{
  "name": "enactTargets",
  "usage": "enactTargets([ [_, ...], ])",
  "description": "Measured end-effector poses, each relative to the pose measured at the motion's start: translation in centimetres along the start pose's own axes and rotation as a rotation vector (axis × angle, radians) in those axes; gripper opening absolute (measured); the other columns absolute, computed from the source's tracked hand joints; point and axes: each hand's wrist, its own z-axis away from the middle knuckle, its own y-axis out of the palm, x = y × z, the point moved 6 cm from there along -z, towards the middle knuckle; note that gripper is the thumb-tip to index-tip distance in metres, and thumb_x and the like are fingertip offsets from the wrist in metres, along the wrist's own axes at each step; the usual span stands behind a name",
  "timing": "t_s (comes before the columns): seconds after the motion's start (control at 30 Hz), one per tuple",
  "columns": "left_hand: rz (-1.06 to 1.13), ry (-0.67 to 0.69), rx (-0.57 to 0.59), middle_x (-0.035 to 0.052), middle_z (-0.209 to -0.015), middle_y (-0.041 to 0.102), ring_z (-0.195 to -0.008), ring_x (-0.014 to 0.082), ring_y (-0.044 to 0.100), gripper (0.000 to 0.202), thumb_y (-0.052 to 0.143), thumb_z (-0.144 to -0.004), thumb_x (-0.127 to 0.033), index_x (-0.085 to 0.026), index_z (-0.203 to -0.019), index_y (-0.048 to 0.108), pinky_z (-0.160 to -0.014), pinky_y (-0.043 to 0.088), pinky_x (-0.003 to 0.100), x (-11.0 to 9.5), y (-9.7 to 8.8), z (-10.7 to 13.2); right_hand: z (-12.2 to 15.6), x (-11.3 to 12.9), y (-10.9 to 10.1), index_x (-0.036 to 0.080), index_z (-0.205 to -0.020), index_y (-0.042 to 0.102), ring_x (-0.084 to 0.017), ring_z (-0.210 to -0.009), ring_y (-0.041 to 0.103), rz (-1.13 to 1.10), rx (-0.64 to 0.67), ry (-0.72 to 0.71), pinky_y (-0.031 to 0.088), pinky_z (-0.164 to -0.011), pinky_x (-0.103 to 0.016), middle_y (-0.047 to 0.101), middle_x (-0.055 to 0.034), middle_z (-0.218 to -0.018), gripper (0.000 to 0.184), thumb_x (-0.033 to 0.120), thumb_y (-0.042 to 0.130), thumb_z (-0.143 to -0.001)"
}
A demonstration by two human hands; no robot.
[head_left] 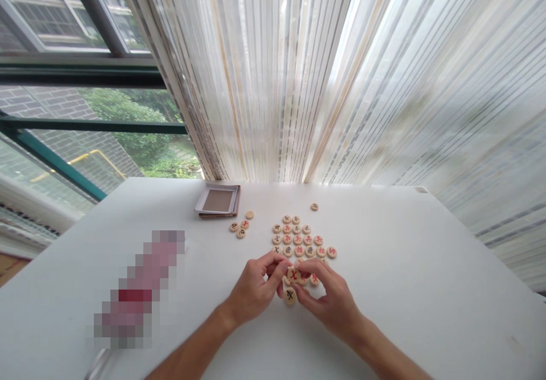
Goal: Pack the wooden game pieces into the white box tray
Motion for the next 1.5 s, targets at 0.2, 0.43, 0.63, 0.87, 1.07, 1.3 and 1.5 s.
enactTargets([
  [0.2,-0.042,0.019,-0.019,0.001,-0.069,0.068,-0.059,0.0124,0.064,0.025,0.052,-0.098,-0.038,-0.017,-0.103,0.063,-0.062,0.049,0.023,-0.4,-0.4,0.0,-0.3,-0.4,-0.5,0.022,-0.102,0.061,-0.016,-0.074,0.064,0.017,-0.057,0.058,0.053,-0.069,-0.027,0.066,-0.0017,-0.084,0.018,0.016,0.067,-0.086],
  [0.43,0.052,0.033,0.061,0.0073,-0.091,0.073,-0.07,0.0152,0.067,0.029,0.062,-0.092,-0.038,-0.017,-0.112,0.06,-0.064,0.052,0.025,-0.4,0.6,0.0,-0.3,-0.7,-0.3,0.022,-0.103,0.062,-0.016,-0.075,0.064,-0.03,-0.042,0.083,0.055,-0.069,-0.028,0.067,-0.003,-0.086,0.016,0.02,0.067,-0.089],
  [0.63,0.035,0.037,0.044,0.0065,-0.089,0.072,-0.072,0.0158,0.067,0.032,0.06,-0.093,-0.037,-0.017,-0.118,0.062,-0.069,0.054,0.027,-0.4,0.4,-0.1,-0.3,-0.8,-0.1,0.022,-0.115,0.06,-0.017,-0.081,0.066,-0.133,0.038,0.17,0.057,-0.075,-0.031,0.068,-0.0057,-0.099,0.024,0.019,0.061,-0.091],
  [0.87,-0.053,0.094,0.055,0.0052,-0.088,0.072,-0.073,0.0152,0.065,0.032,0.061,-0.092,-0.035,-0.019,-0.12,0.065,-0.069,0.053,0.026,-0.6,0.5,0.0,-0.4,-1.3,-0.1,0.02,-0.106,0.062,-0.017,-0.08,0.067,-0.25,0.039,0.288,0.058,-0.074,-0.03,0.07,-0.0058,-0.093,0.013,0.026,0.059,-0.095],
  [1.07,-0.167,0.187,0.046,0.0059,-0.095,0.074,-0.073,0.0144,0.064,0.028,0.062,-0.092,-0.032,-0.02,-0.117,0.067,-0.067,0.052,0.025,-1.0,0.7,0.2,-0.2,-1.9,0.0,0.019,-0.095,0.064,-0.016,-0.073,0.067,-0.289,0.039,0.36,0.058,-0.068,-0.027,0.068,-0.0028,-0.084,0.015,0.033,0.066,-0.09],
  [1.3,-0.268,0.246,0.058,0.0051,-0.091,0.075,-0.067,0.0138,0.064,0.025,0.066,-0.088,-0.029,-0.021,-0.111,0.069,-0.065,0.051,0.025,-1.0,0.9,0.5,-0.2,-1.7,-0.2,0.019,-0.083,0.066,-0.015,-0.067,0.066,-0.27,0.037,0.405,0.056,-0.062,-0.025,0.068,-0.0016,-0.075,0.019,0.037,0.069,-0.088],
  [1.5,-0.396,0.291,-0.005,0.0031,-0.089,0.073,-0.067,0.0138,0.065,0.023,0.068,-0.084,-0.027,-0.022,-0.107,0.067,-0.07,0.052,0.026,-2.1,-1.3,0.1,-0.1,-1.7,-0.2,0.02,-0.091,0.068,-0.018,-0.073,0.071,-0.296,0.052,0.408,0.058,-0.065,-0.026,0.071,-0.0038,-0.082,0.018,0.036,0.061,-0.094],
])
